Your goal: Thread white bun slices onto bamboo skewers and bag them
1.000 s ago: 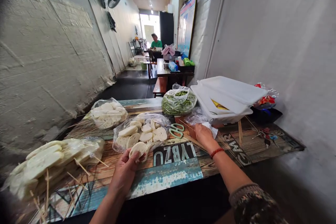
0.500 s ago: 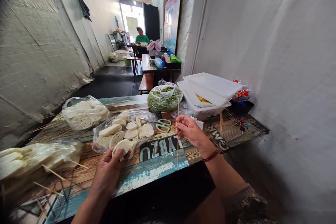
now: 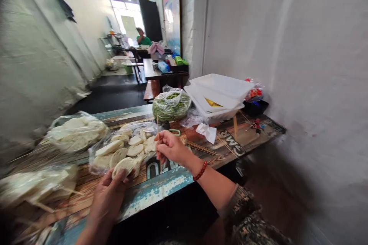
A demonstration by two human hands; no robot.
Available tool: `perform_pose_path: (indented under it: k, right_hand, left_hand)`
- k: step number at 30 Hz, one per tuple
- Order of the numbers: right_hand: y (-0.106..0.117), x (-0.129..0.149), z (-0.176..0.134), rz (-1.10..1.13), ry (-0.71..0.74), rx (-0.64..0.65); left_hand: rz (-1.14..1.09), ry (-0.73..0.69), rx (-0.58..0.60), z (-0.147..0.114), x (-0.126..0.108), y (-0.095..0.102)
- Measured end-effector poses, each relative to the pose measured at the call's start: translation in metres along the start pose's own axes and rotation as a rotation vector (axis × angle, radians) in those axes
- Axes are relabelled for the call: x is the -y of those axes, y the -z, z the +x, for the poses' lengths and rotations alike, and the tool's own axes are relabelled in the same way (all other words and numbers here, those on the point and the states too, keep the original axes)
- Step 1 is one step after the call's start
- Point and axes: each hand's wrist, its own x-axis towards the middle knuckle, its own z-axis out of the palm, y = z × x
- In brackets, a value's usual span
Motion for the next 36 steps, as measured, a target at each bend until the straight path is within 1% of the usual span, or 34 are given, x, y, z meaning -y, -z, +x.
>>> perform_pose_path:
  k: [1,4,7,9,11,14,16,19,23,27,31,33,36]
  right_hand:
    - [-0.002,-0.003,0.001,0.0,-0.013,0.015]
    - [-0.004,-0.016,0.007,0.014,-0.073,0.078]
    - [-0.005,-0.029,0.022,0.022,-0.03,0.034]
    - [-0.007,-0.035,0.032,0.045,-0.01,0.032]
    - [-0.009,-0.038,0.04,0.058,-0.031,0.079]
    - [-0.009,-0.042,0.046,0.067,-0.075,0.136]
    - [-0.006,-0.046,0.046,0.09,-0.096,0.14]
    - [-0.001,-0.054,0.041,0.032,-0.108,0.124]
    - [0.001,-0.058,0.036,-0.18,-0.083,0.109]
    - [-0.004,-0.055,0.033,-0.334,-0.008,0.158]
    - [-0.011,-0.057,0.028,-0.371,0.049,0.161]
    - [-0.013,-0.06,0.025,-0.378,0.025,0.16]
    - [-0.014,-0.064,0.023,-0.398,-0.049,0.168]
  left_hand:
    - [-0.004,-0.006,0.0,-0.003,0.0,0.0]
    - [-0.018,-0.039,0.047,-0.011,0.002,0.0]
    - [-0.055,-0.062,0.073,-0.011,0.0,-0.007]
    - [-0.072,-0.089,0.081,-0.006,-0.005,-0.016]
    - [-0.11,-0.097,0.093,0.001,-0.012,-0.027]
    - [-0.189,-0.069,0.124,0.015,-0.022,-0.04]
    - [-0.223,-0.045,0.129,0.024,-0.026,-0.046]
    - [-0.252,-0.039,0.1,0.036,-0.028,-0.047]
    - [-0.275,-0.06,0.06,0.047,-0.029,-0.046]
    - [-0.253,-0.085,0.062,0.057,-0.032,-0.049]
    - [-0.231,-0.086,0.056,0.063,-0.032,-0.049]
    - [-0.237,-0.065,0.044,0.065,-0.031,-0.047]
    - [-0.26,-0.041,0.032,0.065,-0.028,-0.043]
